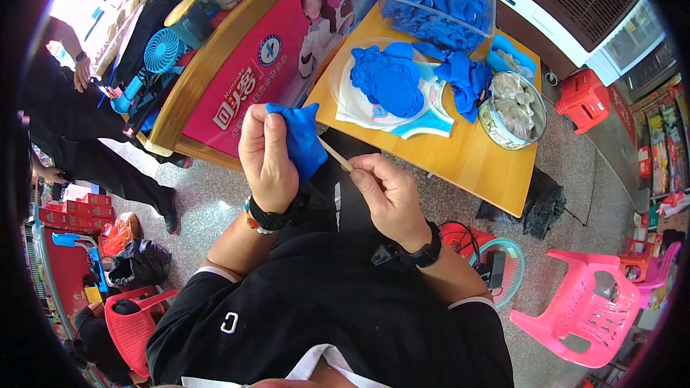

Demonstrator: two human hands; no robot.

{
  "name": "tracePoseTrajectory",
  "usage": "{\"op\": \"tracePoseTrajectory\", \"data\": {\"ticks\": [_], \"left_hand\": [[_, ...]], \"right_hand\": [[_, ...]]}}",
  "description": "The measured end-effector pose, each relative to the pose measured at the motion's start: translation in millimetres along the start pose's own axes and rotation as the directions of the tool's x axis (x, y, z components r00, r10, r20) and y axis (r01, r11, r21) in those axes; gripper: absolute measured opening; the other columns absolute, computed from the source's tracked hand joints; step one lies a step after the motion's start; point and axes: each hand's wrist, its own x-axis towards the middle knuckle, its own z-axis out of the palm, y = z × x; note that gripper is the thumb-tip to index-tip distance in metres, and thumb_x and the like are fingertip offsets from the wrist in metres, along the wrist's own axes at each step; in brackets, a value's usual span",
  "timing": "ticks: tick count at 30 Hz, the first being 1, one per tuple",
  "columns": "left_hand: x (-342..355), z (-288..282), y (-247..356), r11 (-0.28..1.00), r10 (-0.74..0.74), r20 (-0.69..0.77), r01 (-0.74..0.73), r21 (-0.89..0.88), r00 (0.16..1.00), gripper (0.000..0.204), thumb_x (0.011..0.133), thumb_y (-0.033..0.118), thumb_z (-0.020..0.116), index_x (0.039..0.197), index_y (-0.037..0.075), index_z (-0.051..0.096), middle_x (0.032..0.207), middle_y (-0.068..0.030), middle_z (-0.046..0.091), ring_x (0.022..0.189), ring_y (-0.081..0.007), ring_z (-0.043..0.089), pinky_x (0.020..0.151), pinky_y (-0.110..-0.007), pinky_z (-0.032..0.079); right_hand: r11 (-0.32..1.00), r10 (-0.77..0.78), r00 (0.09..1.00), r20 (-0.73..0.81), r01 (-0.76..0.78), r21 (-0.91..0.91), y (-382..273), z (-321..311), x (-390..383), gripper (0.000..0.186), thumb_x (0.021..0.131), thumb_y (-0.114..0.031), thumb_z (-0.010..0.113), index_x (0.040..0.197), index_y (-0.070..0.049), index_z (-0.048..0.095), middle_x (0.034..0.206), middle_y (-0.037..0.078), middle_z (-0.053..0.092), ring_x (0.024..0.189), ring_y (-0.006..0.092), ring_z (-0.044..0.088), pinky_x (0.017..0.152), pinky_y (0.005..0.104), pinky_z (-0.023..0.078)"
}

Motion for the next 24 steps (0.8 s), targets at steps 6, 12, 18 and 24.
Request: {"op": "tracePoseTrajectory", "data": {"ticks": [6, 12, 18, 24], "left_hand": [[10, 0, 21, 0.993, -0.114, 0.147, 0.111, 0.030, 0.983, 0.021, 0.098, 0.016, 0.051, 0.080, 0.005, 0.049, 0.072, 0.0069, 0.044, 0.066, -0.0014, 0.036, 0.058, -0.017, 0.032], [7, -13, 5, 0.971, -0.106, 0.224, 0.053, 0.232, 0.969, 0.023, 0.096, 0.011, 0.054, 0.076, 0.004, 0.047, 0.063, 0.0054, 0.040, 0.061, -0.0037, 0.034, 0.051, -0.021, 0.032], [2, -7, 13, 0.982, -0.141, 0.243, 0.104, 0.161, 0.960, 0.015, 0.097, 0.010, 0.052, 0.084, 0.003, 0.054, 0.070, 0.0041, 0.046, 0.065, -0.0031, 0.038, 0.055, -0.020, 0.035], [8, -4, 18, 0.977, -0.214, 0.114, 0.215, 0.002, 0.970, 0.026, 0.101, 0.020, 0.042, 0.105, 0.002, 0.060, 0.083, 0.0047, 0.054, 0.073, -0.0010, 0.043, 0.064, -0.017, 0.036]], "right_hand": [[1.000, 0.000, 0.999, 0.044, 0.000, 0.002, -2, -5, 8, 0.012, 0.093, -0.009, 0.058, 0.099, 0.000, 0.062, 0.072, 0.000, 0.057, 0.065, 0.0053, 0.049, 0.059, 0.0204, 0.040], [1.000, -0.002, 1.000, 0.002, 0.002, -0.018, 3, -4, 5, 0.012, 0.094, -0.010, 0.057, 0.096, 0.000, 0.061, 0.070, -0.002, 0.055, 0.064, 0.0034, 0.048, 0.058, 0.0191, 0.039], [0.659, 0.269, 0.849, 0.454, -0.507, 0.556, -3, -15, 11, 0.014, 0.094, -0.012, 0.057, 0.097, 0.001, 0.062, 0.071, -0.004, 0.054, 0.059, 0.0045, 0.046, 0.054, 0.0183, 0.036], [0.998, -0.051, 0.999, 0.009, 0.051, -0.047, 2, -1, 8, 0.009, 0.090, -0.006, 0.062, 0.095, 0.001, 0.063, 0.072, 0.002, 0.060, 0.059, 0.0073, 0.052, 0.054, 0.0211, 0.041]]}}
